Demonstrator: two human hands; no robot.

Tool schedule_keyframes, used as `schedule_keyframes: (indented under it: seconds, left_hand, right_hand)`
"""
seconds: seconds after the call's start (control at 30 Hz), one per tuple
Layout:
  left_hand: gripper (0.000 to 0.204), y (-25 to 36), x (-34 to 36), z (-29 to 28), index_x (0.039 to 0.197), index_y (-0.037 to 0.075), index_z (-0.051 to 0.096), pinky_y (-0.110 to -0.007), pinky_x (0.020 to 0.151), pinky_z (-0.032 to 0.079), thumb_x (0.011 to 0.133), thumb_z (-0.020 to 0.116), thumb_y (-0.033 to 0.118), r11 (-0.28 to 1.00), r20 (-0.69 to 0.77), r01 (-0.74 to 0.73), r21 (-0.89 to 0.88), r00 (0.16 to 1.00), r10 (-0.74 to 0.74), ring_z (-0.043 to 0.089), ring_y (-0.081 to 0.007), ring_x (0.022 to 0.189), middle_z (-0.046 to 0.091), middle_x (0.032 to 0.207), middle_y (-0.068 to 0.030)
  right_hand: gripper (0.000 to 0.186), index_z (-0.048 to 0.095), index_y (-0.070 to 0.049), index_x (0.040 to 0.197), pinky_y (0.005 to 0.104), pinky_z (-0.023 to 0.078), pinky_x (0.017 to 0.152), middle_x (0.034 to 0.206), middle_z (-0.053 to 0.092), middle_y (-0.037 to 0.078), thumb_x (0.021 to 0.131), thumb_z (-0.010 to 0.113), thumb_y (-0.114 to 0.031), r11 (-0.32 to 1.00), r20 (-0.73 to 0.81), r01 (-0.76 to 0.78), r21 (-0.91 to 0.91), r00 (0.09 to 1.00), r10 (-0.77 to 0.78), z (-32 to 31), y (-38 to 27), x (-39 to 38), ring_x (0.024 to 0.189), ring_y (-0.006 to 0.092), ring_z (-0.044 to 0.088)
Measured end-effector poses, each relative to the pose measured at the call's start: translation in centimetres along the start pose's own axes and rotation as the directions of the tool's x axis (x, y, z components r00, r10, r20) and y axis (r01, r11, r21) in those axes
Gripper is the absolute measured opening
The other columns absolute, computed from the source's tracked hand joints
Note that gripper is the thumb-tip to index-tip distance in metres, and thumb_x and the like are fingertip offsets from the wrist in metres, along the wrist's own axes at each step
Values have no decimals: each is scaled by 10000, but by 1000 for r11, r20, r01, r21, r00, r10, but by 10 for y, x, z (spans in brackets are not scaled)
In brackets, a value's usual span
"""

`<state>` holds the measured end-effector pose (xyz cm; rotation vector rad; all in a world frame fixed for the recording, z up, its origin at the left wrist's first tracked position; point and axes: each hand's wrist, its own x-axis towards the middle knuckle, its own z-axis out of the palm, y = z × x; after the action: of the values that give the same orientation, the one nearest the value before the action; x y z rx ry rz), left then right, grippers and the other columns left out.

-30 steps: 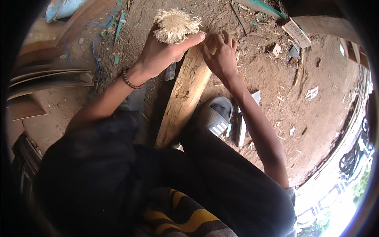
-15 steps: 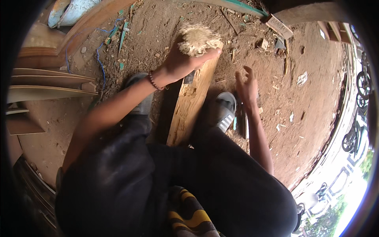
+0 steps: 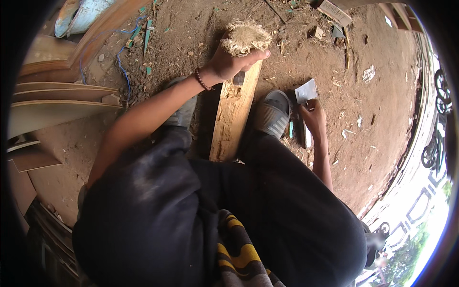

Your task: The person uses a small axe to repeatedly strike and chip away at a piece of wood placed on the ground. They periodically remove wood chips by hand and continue carving the same area.

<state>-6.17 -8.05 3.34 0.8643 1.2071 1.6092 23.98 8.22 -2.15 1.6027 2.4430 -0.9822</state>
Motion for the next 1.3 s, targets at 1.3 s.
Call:
schedule_keyframes:
  seconds: [1.3]
  left_hand:
    - [201, -10, 19, 7, 759, 66, 565, -253, 419, 301, 950, 608, 112, 864, 28, -350, 362, 930, 366, 366, -51, 441, 437, 524, 45]
  right_hand:
    - [414, 586, -37, 1039, 222, 309, 385, 529, 447, -11, 935, 616, -437, 802, 59, 253, 542, 940, -336, -175, -238, -41, 435, 68, 433]
